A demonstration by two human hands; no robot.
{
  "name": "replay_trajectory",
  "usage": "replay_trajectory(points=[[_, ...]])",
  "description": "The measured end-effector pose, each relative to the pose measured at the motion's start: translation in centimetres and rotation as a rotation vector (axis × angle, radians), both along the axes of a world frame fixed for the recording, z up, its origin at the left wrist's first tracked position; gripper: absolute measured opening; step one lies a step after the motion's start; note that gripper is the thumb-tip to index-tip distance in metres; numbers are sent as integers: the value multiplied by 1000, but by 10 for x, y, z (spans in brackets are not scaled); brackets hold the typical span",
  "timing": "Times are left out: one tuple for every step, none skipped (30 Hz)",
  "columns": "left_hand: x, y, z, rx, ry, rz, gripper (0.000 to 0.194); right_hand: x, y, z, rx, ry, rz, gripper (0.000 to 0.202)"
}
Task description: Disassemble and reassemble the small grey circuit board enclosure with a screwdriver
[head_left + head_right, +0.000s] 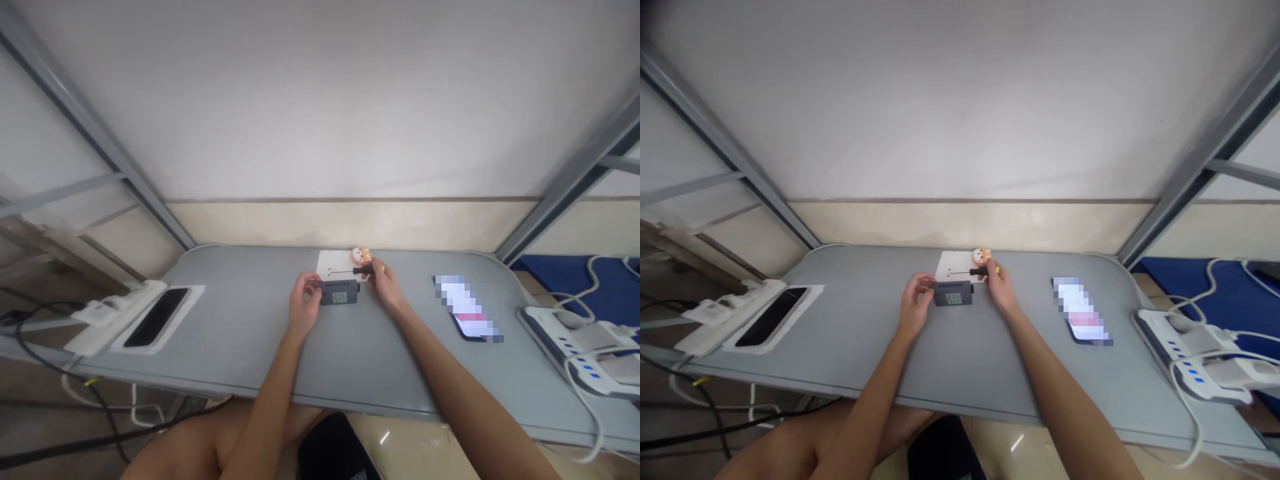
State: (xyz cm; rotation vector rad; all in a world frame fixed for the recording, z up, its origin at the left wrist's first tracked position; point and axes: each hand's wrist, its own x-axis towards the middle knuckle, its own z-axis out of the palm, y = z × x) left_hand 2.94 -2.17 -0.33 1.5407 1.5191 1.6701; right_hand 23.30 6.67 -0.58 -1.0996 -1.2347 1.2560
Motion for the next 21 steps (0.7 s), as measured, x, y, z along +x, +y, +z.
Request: replay_trajectory(points=[[-1, -1, 1, 12, -4, -26, 23, -1, -1, 0, -2, -19, 15, 60], [-1, -2, 3, 16, -13, -55, 24, -1, -1, 0, -1, -36, 28, 61], [-2, -2, 3, 12, -23, -81, 25, -1, -2, 0, 0, -51, 37, 61], [-2, -3, 4, -1, -33, -100, 25, -2, -2, 1, -3, -65, 44, 61], [-2, -3, 4, -20, -40, -115, 25, -2, -3, 1, -5, -73, 48, 61], [-1, -2, 4, -39, -45, -123, 24, -2, -3, 2, -7, -72, 49, 61], [-1, -2, 3, -54, -51, -119, 23, -1, -3, 3, -11, -60, 48, 60], [-1, -1, 2, -61, -64, -107, 22, -1, -2, 3, -18, -37, 47, 60], [-1, 0, 1, -68, -81, -95, 20, 0, -1, 3, -29, -2, 40, 59], [-1, 2, -1, -77, -100, -85, 19, 1, 1, 3, -42, 43, 31, 58], [-1, 3, -3, -91, -120, -78, 19, 3, 3, 2, -57, 89, 18, 58], [-1, 5, -5, -111, -137, -76, 20, 5, 5, 0, -74, 132, 1, 57], [-2, 7, -7, -134, -148, -78, 21, 6, 7, -1, -89, 168, -17, 57], [-2, 8, -9, -158, -150, -81, 23, 8, 10, -3, -103, 197, -35, 56], [-2, 9, -11, -179, -142, -81, 24, 10, 12, -4, -114, 222, -51, 55], [-1, 10, -12, -194, -125, -77, 25, 12, 14, -6, -123, 241, -66, 53], [-1, 10, -13, -207, -96, -74, 25, 14, 16, -6, -131, 255, -82, 52], [0, 10, -14, -219, -61, -73, 25, 15, 17, -7, -137, 264, -96, 52], [1, 9, -15, -231, -25, -75, 25, 17, 18, -6, -140, 265, -111, 52], [1, 8, -15, -241, 8, -79, 25, 17, 18, -6, -142, 258, -123, 51], [2, 8, -15, -253, 35, -85, 25, 18, 18, -5, -143, 247, -136, 51]])
